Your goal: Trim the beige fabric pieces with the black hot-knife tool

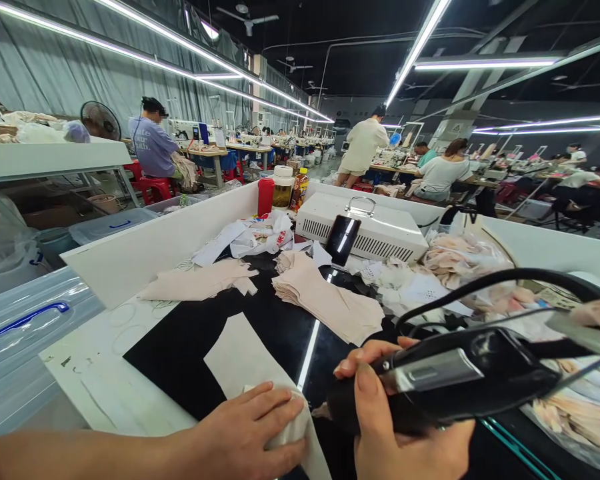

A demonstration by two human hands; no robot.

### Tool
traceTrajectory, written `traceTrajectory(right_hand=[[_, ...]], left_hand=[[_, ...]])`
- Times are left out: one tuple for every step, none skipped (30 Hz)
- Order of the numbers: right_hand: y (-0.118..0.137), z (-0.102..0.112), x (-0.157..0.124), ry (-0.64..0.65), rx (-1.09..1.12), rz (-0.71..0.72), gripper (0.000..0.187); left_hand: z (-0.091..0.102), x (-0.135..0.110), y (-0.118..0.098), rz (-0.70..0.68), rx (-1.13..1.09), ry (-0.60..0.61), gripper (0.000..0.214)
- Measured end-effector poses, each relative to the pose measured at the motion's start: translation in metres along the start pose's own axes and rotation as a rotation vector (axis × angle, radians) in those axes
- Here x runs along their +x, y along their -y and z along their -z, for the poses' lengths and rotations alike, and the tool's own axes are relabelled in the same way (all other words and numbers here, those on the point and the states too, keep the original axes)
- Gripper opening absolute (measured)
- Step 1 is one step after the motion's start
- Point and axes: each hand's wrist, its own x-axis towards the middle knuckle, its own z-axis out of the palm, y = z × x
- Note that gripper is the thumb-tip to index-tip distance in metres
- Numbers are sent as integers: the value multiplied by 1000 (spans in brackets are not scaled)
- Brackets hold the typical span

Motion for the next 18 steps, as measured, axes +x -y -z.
traceTrajectory(right_hand=[[0, -1, 0, 1, -4, -6, 53], [-1, -2, 1, 11, -6, -6, 54], [-2, -2, 1, 26, -4, -1, 55], [-4, -2, 0, 36, 1, 10, 56], [-5, -3, 0, 41, 8, 21, 56], [-7, -3, 0, 46, 11, 29, 57], [-9, -2, -1, 56, 11, 33, 57], [-10, -2, -1, 63, 9, 37, 57], [-12, -2, -1, 68, 9, 42, 56], [-13, -2, 0, 77, 10, 46, 56], [-14, -1, 0, 85, 11, 47, 55], [-15, -1, 0, 85, 13, 51, 54], [-16, -1, 1, 84, 14, 54, 53], [-16, 0, 1, 84, 15, 58, 54], [-15, 0, 2, 82, 17, 59, 54], [-14, 0, 2, 81, 18, 53, 55], [-12, 0, 3, 73, 19, 43, 55], [-10, 0, 4, 62, 23, 27, 55]], left_hand=[[0, 0, 0, -4, 3, 3, 27], [-1, 0, 1, -7, 7, 12, 28], [-1, 0, 1, -11, 11, 21, 28], [-2, 0, 1, -13, 15, 25, 27], [-3, 0, 2, -13, 17, 20, 27], [-3, 1, 2, -10, 16, -1, 26], [-4, 1, 1, -2, 15, -27, 25], [-5, 1, 1, 5, 12, -52, 24], [-6, 1, 0, 10, 10, -71, 23], [-7, 1, 0, 13, 8, -78, 22], [-7, 1, 0, 12, 6, -74, 22], [-7, 1, 0, 7, 3, -56, 23], [-6, 0, 0, 0, -1, -33, 24], [-4, 1, 1, -10, -9, -1, 25], [-1, 1, 2, -18, -27, 38, 27], [3, 3, 4, -30, -59, 87, 30], [7, 5, 7, -39, -104, 138, 35], [13, 8, 10, -42, -159, 189, 39]])
